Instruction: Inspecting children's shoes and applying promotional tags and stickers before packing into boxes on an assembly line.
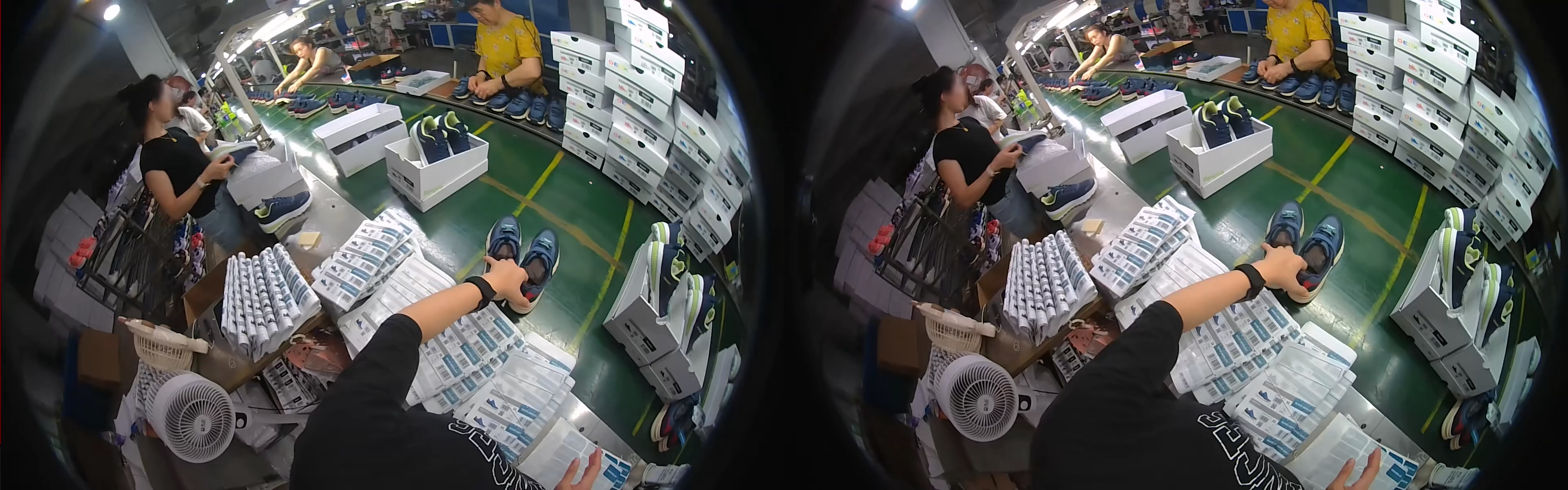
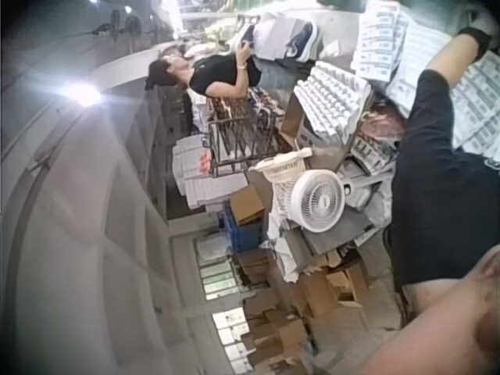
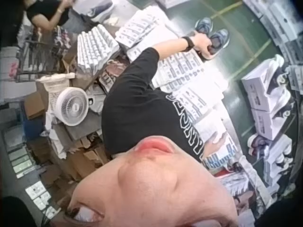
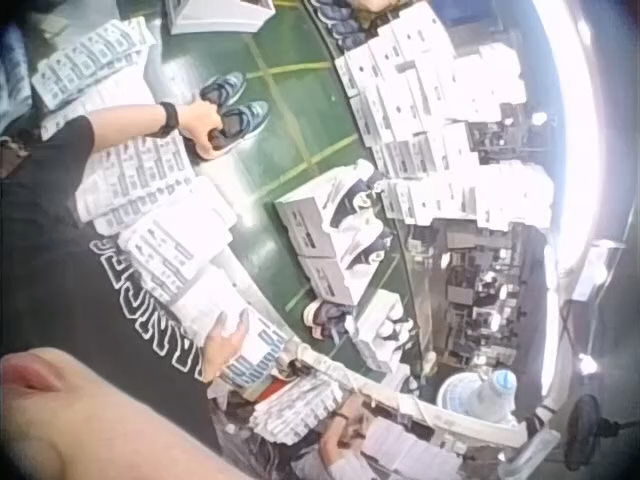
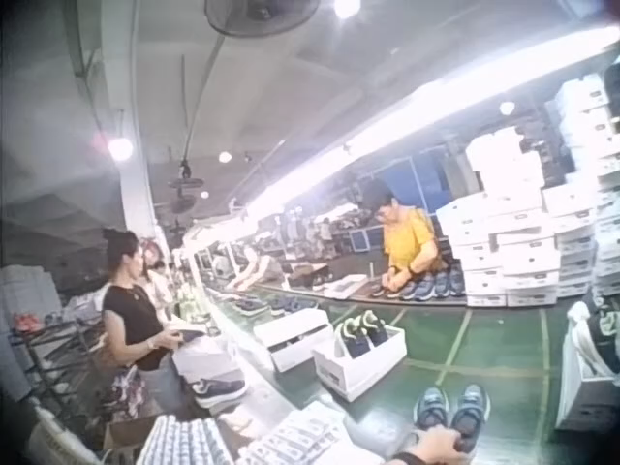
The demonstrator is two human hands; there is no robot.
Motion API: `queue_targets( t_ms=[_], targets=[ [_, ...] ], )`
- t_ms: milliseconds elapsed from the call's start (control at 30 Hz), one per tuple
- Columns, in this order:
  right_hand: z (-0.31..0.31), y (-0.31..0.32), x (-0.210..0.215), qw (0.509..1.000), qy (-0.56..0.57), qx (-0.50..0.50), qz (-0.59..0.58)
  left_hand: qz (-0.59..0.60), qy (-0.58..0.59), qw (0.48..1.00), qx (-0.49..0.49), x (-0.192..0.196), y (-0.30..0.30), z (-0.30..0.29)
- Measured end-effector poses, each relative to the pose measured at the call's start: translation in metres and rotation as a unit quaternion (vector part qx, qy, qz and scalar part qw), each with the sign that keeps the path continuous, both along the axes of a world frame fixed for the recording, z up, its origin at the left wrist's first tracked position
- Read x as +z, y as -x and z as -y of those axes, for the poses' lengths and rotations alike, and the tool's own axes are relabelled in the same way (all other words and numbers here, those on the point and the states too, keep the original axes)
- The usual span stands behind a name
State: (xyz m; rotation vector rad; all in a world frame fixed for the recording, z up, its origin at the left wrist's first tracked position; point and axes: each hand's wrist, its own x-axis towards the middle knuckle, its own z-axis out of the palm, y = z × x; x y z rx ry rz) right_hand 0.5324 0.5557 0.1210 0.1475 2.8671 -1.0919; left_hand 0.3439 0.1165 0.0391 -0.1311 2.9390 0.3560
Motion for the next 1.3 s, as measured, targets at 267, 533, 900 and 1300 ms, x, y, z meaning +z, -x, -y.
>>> queue_targets(
  t_ms=[267, 533, 900, 1300],
  targets=[
    [-0.023, -0.012, -0.039, 0.976, 0.195, 0.052, -0.082, -0.067, -0.125, 0.989, -0.046, 0.078, 0.0, 0.004],
    [0.08, -0.016, -0.056, 0.888, 0.447, 0.091, -0.051, -0.057, -0.075, 0.923, -0.373, 0.132, -0.188, -0.162],
    [0.019, 0.012, -0.03, 0.97, 0.048, 0.177, -0.159, 0.029, -0.403, 0.911, -0.086, 0.088, -0.201, -0.114],
    [0.045, 0.084, -0.014, 0.868, -0.033, 0.367, -0.332, -0.267, -0.324, 0.856, -0.301, 0.073, -0.131, -0.144]
  ],
)
